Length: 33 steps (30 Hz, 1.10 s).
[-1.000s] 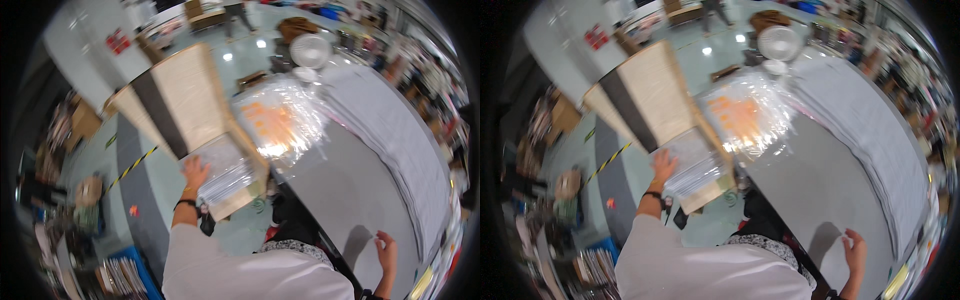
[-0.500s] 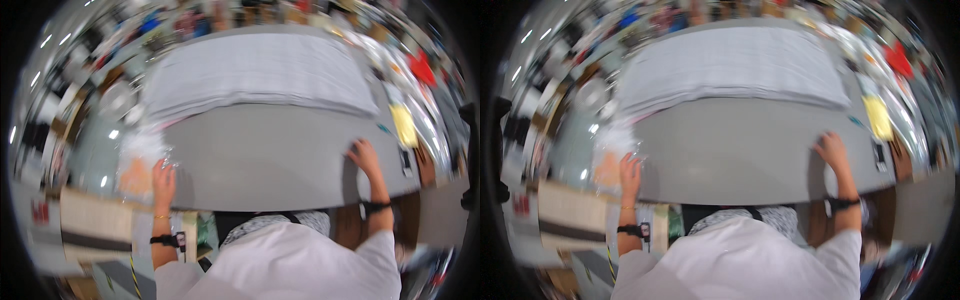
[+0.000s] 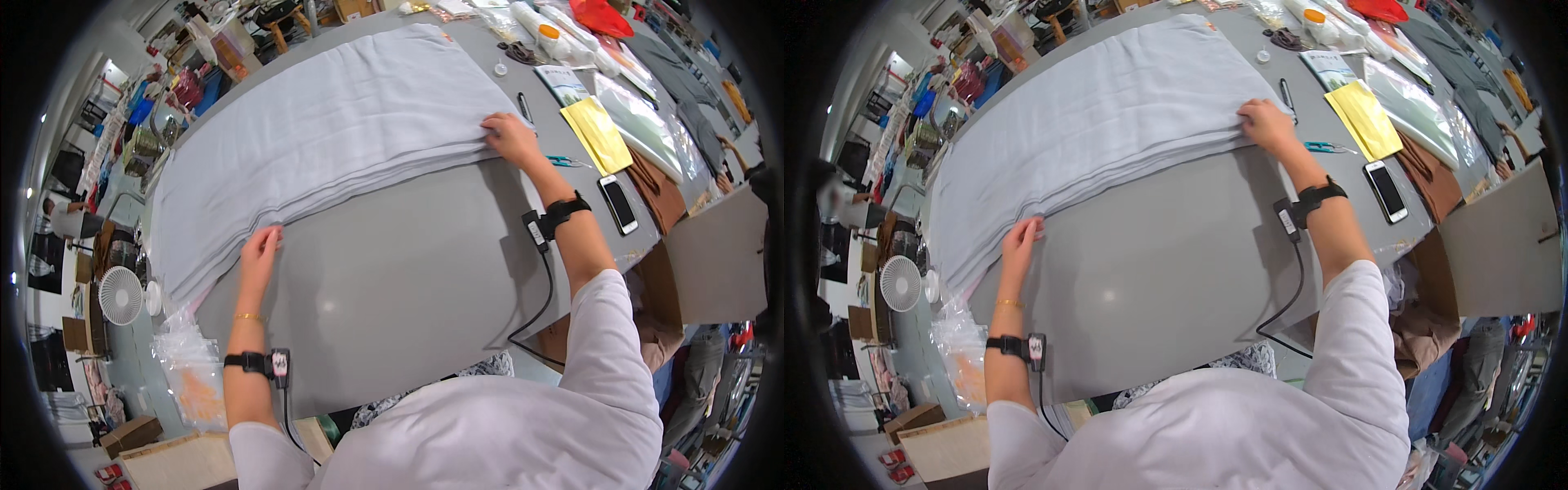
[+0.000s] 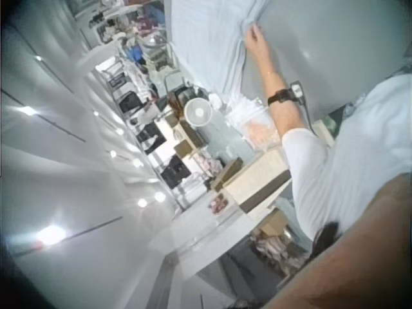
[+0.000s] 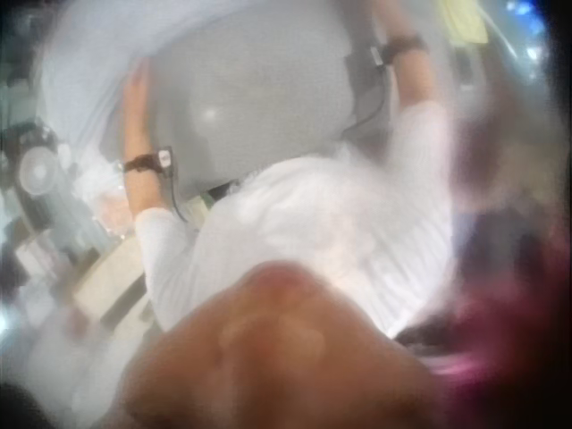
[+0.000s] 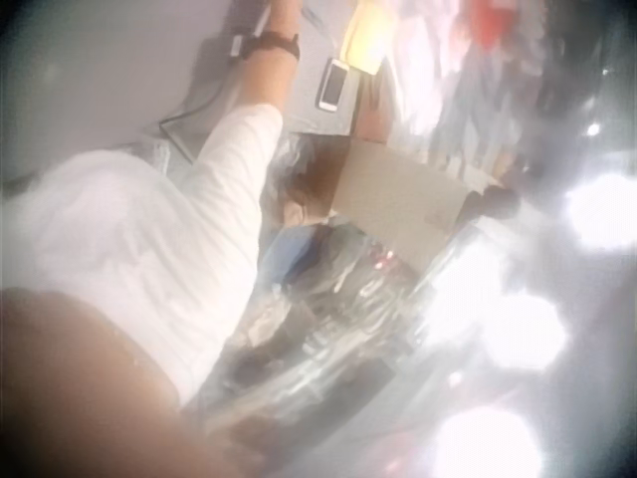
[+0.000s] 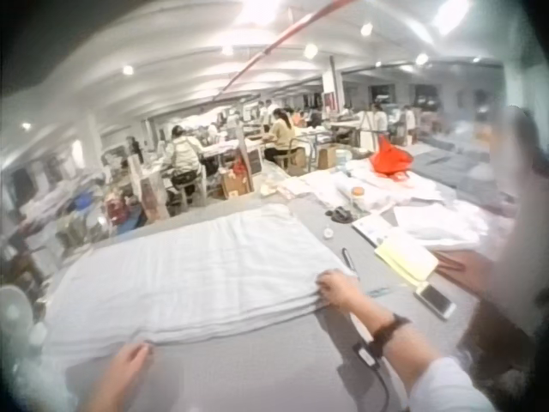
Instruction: The person repeatedly folds light gray garments on a table and places each folded item into a clear plastic bag. The person then stacks the packaged items on a nearby surface. The process is repeated multiple times with consistent folding and bagging.
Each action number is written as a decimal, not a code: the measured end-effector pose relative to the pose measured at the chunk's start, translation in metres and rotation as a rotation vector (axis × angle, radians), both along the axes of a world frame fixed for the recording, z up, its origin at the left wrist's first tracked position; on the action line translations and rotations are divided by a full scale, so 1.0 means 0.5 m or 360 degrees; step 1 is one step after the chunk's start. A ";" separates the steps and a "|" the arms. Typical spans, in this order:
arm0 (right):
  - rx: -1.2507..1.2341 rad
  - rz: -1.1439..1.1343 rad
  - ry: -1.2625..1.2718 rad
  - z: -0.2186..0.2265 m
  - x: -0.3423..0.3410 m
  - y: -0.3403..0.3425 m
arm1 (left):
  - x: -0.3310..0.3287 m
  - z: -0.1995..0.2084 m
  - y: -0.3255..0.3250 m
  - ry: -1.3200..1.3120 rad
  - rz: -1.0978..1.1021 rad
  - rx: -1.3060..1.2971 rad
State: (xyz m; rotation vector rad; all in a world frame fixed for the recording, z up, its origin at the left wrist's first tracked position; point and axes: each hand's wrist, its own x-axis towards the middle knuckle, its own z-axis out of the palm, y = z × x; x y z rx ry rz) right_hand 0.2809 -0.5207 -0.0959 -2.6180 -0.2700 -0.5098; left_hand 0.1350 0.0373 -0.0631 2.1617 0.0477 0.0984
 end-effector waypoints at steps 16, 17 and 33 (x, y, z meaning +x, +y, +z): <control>0.0306 0.0095 -0.0071 0.178 -0.298 -0.067 | 0.062 -0.066 0.114 0.0278 0.0267 -0.1446; 0.0299 0.0243 -0.0161 0.185 -0.358 -0.050 | 0.018 -0.063 0.148 0.0334 0.0332 -0.1409; 0.0205 0.0124 0.0209 0.327 -0.788 -0.001 | 0.015 -0.114 0.010 -0.0045 0.0698 -0.2592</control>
